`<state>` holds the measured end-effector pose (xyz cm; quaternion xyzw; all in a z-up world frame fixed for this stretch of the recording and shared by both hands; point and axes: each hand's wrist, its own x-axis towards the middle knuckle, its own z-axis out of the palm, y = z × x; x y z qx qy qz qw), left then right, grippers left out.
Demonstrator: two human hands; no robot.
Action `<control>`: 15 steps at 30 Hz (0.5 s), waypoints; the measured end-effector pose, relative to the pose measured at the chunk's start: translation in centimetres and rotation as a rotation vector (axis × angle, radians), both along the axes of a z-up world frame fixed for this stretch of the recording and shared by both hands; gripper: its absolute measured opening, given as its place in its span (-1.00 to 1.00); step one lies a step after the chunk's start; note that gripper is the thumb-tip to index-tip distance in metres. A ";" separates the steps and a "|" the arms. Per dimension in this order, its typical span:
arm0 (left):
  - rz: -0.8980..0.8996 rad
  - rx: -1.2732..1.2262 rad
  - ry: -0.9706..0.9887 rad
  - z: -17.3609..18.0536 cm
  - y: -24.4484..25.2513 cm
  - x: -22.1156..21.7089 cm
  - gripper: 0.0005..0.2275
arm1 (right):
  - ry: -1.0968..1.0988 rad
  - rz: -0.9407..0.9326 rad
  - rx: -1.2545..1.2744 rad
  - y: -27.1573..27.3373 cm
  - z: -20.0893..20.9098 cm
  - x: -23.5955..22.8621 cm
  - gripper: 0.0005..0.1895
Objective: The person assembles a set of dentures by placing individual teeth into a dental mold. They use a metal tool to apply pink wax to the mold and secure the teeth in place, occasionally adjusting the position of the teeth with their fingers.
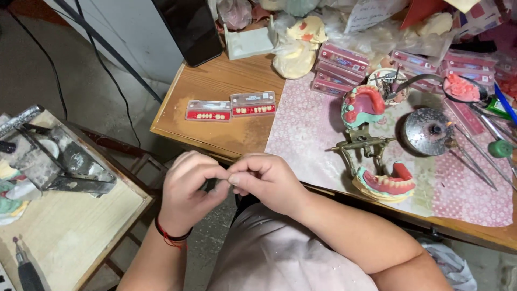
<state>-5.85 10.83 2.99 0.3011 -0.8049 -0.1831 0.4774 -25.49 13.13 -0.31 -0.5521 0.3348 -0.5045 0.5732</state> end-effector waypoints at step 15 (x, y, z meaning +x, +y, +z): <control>0.051 -0.291 0.029 1.2 2.2 -5.5 -0.95 | -0.062 -0.164 0.015 3.3 0.7 -4.5 -0.87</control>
